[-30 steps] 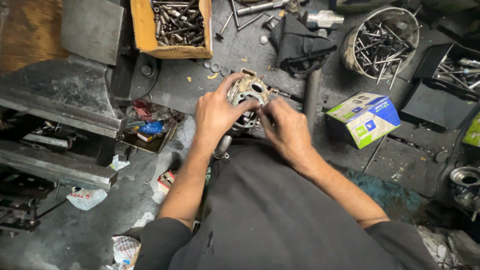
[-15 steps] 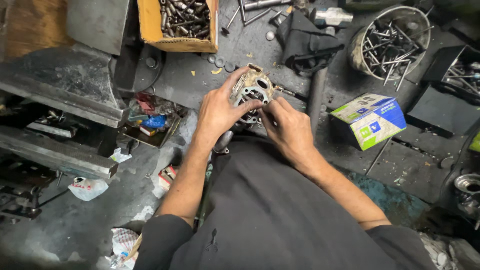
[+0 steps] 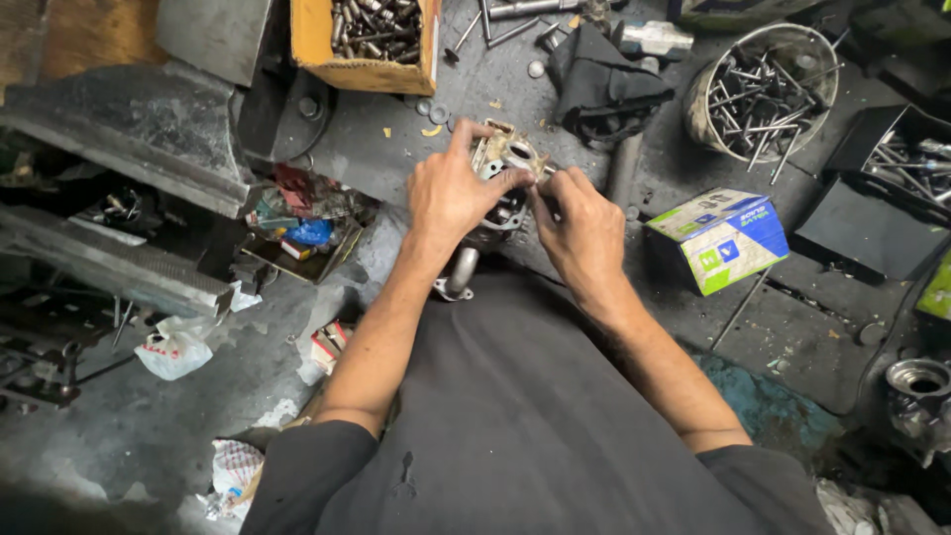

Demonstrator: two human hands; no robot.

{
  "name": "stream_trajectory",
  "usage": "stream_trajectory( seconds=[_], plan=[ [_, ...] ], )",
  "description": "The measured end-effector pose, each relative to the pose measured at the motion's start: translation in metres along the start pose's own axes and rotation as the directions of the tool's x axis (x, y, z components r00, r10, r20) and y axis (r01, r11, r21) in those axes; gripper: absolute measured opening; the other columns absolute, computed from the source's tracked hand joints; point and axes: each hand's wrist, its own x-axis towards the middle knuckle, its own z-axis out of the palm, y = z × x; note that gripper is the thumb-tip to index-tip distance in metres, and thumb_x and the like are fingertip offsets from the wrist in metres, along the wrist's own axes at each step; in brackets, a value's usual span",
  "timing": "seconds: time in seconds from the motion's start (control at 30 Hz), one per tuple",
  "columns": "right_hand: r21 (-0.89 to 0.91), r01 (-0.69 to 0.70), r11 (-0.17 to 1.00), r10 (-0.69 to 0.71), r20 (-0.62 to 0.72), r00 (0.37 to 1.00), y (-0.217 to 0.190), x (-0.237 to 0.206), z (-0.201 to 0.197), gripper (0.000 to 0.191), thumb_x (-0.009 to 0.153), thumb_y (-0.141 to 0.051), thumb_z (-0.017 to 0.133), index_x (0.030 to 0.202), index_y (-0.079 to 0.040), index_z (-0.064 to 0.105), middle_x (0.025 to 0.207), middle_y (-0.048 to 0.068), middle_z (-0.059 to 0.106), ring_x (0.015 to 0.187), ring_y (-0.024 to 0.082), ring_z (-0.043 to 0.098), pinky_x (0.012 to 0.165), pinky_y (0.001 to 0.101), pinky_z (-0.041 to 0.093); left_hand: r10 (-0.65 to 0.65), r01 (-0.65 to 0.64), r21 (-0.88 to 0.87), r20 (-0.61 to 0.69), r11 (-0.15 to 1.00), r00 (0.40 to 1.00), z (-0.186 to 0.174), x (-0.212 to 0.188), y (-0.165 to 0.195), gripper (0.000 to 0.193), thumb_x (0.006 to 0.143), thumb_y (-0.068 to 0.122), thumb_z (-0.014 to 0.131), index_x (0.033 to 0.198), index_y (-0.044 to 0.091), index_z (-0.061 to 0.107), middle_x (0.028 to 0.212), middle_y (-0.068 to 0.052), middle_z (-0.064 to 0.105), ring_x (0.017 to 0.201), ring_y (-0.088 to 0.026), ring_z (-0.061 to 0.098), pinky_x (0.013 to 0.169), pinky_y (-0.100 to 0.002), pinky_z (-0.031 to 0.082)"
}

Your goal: The person sits at a cluttered workbench and works on a motorcycle engine cylinder head, using a small hand tool to drive a valve component out of the head while steadying it with the other hand. They reposition and turn the head repeatedly, set parts aside, and pick up another cylinder head to continue the same work.

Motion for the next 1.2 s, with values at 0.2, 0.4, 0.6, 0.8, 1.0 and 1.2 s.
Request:
stream_trajectory(
  seconds=[0.2, 0.4, 0.6, 0.8, 1.0, 1.2],
  plan=[
    [0.017, -0.004, 1.0, 0.005, -0.057, 0.998, -0.001, -0.005, 0.0, 0.016, 0.097, -0.016, 0.074, 0.093, -0.005, 0.063, 0.092, 0.012, 0.064, 0.074, 0.035, 0.066, 0.063, 0.0466, 0.049, -0.031, 0.032, 0.002, -0.073, 0.999, 0.997, 0.006, -0.008, 0.005, 0.08, 0.068, 0.077, 0.079, 0.118, 0.018, 0.059, 0.074, -0.021, 0.073, 0.077, -0.047, 0.071, 0.065, -0.058, 0.053],
    [0.091, -0.054, 0.994, 0.065, -0.128, 0.99, 0.008, -0.016, 0.009, 0.017, 0.097, -0.016, 0.076, 0.097, -0.004, 0.064, 0.091, 0.012, 0.064, 0.074, 0.031, 0.067, 0.065, 0.0416, 0.052, -0.026, 0.019, -0.042, -0.153, 0.999, 0.988, 0.005, -0.01, 0.001, 0.073, 0.074, 0.072, 0.081, 0.115, 0.015, 0.06, 0.078, -0.022, 0.073, 0.078, -0.047, 0.071, 0.067, -0.056, 0.054],
    [0.38, -0.123, 0.917, 0.155, -0.054, 0.987, 0.051, -0.048, 0.019, 0.023, 0.097, -0.01, 0.078, 0.114, -0.002, 0.065, 0.1, 0.007, 0.07, 0.083, 0.014, 0.064, 0.071, 0.0328, 0.054, 0.155, -0.207, -0.299, -0.187, 0.932, 0.97, 0.003, -0.027, -0.029, 0.062, 0.086, 0.046, 0.087, 0.131, 0.014, 0.06, 0.1, -0.019, 0.077, 0.097, -0.043, 0.072, 0.079, -0.048, 0.058],
    [0.671, -0.465, 0.577, 0.323, 0.336, 0.885, 0.077, -0.065, 0.013, 0.03, 0.093, -0.005, 0.074, 0.122, -0.004, 0.067, 0.086, -0.001, 0.068, 0.071, 0.006, 0.063, 0.062, 0.0236, 0.054, 0.037, -0.145, -0.378, -0.28, 0.914, 0.959, -0.011, -0.037, -0.046, 0.056, 0.087, 0.04, 0.085, 0.131, 0.016, 0.06, 0.104, -0.013, 0.079, 0.097, -0.03, 0.08, 0.076, -0.039, 0.06],
    [0.722, -0.341, 0.603, 0.101, 0.355, 0.929, 0.051, -0.04, -0.002, 0.034, 0.093, -0.004, 0.076, 0.125, -0.001, 0.068, 0.104, 0.002, 0.067, 0.082, 0.009, 0.07, 0.072, 0.0259, 0.057, -0.08, 0.007, -0.226, -0.312, 0.974, 0.947, -0.015, -0.03, -0.043, 0.053, 0.088, 0.043, 0.083, 0.131, 0.021, 0.062, 0.09, -0.016, 0.077, 0.082, -0.04, 0.075, 0.068, -0.046, 0.055],
    [0.531, -0.016, 0.848, -0.108, 0.202, 0.973, 0.019, -0.005, 0.003, 0.034, 0.088, -0.006, 0.079, 0.121, -0.005, 0.07, 0.111, 0.008, 0.07, 0.092, 0.016, 0.07, 0.075, 0.0299, 0.057, 0.023, -0.089, -0.193, -0.32, 0.977, 0.947, -0.017, -0.047, -0.045, 0.062, 0.096, 0.044, 0.078, 0.146, 0.018, 0.052, 0.128, -0.018, 0.07, 0.118, -0.042, 0.066, 0.097, -0.048, 0.052]
  ],
)
